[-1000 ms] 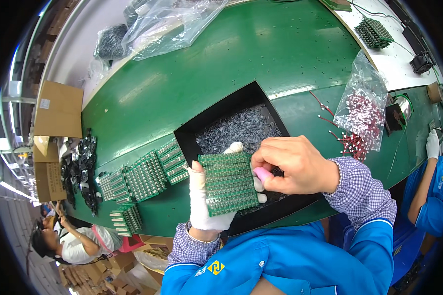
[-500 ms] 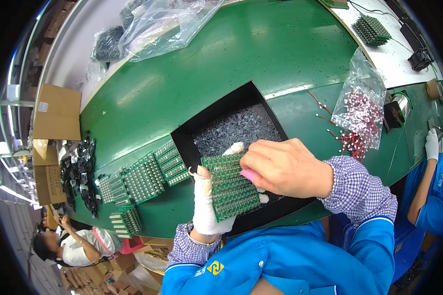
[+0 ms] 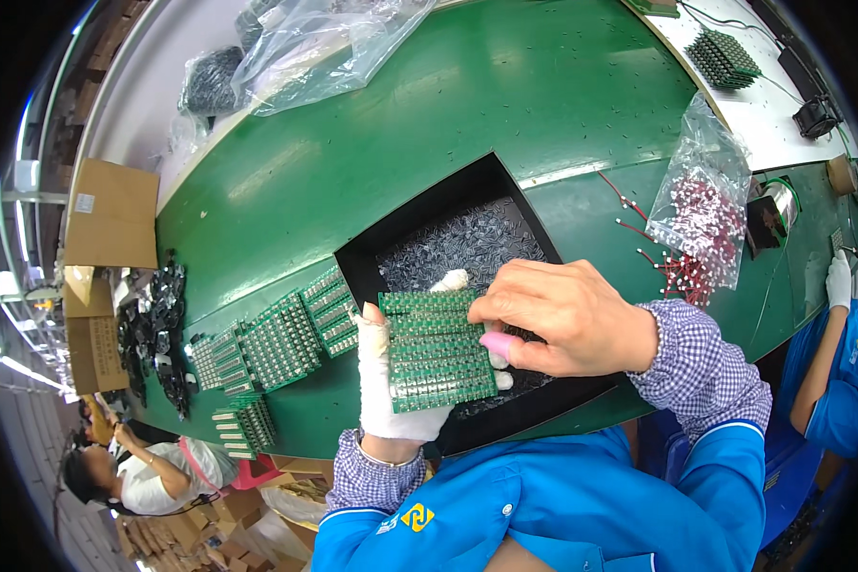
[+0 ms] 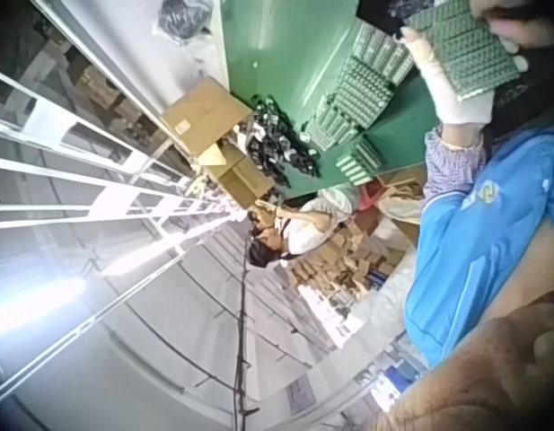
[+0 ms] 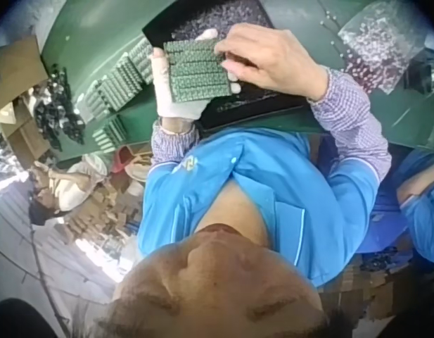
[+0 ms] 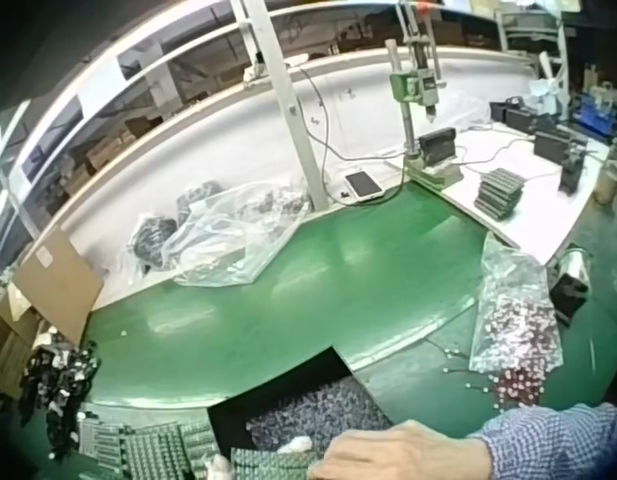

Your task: Assembling small electronic components onto a printed circuit board.

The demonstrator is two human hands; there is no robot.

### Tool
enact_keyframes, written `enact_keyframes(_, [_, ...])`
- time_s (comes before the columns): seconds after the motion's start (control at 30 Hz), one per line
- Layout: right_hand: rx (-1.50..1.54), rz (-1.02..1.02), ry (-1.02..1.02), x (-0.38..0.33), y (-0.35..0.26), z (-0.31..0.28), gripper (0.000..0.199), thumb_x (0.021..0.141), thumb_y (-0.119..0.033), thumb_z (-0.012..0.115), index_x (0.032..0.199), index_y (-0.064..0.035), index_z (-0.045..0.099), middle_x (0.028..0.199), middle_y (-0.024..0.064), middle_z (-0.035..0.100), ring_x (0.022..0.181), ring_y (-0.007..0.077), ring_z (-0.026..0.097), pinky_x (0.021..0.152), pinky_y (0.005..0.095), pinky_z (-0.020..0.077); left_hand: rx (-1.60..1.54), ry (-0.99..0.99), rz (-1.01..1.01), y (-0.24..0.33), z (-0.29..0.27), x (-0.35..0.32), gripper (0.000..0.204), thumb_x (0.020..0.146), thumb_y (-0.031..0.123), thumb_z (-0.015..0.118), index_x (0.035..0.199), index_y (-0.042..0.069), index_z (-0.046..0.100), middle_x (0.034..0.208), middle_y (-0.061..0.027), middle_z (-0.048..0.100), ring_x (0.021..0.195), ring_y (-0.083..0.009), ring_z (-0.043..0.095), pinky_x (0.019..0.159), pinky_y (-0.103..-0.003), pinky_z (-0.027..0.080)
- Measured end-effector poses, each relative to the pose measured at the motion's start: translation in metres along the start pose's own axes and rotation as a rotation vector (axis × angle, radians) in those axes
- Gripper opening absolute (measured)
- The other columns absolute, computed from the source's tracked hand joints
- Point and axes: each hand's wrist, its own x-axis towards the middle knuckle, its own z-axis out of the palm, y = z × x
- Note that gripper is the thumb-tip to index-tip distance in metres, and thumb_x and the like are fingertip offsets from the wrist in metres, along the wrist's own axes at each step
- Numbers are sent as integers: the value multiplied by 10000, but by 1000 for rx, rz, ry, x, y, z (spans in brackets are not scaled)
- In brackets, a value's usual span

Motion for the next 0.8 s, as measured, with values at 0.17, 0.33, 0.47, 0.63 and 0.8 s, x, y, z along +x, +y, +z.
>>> enact_keyframes(0.17, [-18,-76,-4,2,3,5,132,799,-93,673,898,-47,600,812,56,566,668,178,551,477,275,396,-23,134,16,-4,10,1,839,892,651,396,1392,-22,374,1348,-238,482,1093,-439,584,713,-657,540])
enact_keyframes(0.33, [-66,-136,-38,2,4,3,121,807,-98,673,894,-50,604,794,54,548,674,179,540,478,275,390,-69,136,-15,-5,11,1,824,898,657,384,1407,9,370,1354,-228,482,1099,-404,589,766,-599,554])
enact_keyframes(0.47, [-102,-121,-96,1,2,2,114,808,-98,670,889,-52,602,785,50,537,672,182,530,479,278,391,-81,87,-32,-6,8,1,801,907,654,380,1422,42,365,1367,-215,473,1113,-370,588,810,-540,567])
enact_keyframes(0.63, [-103,-38,-129,1,0,-1,101,808,-94,664,867,-58,590,794,45,529,664,186,521,488,279,399,81,113,18,-11,11,2,776,918,630,384,1425,43,361,1389,-202,453,1136,-355,575,835,-508,566])
enact_keyframes(0.8, [-42,-3,-72,2,0,0,115,793,-87,664,857,-63,571,804,43,523,665,187,522,499,277,408,132,193,78,-11,17,2,754,932,616,375,1424,46,362,1388,-190,454,1138,-334,575,867,-471,558])
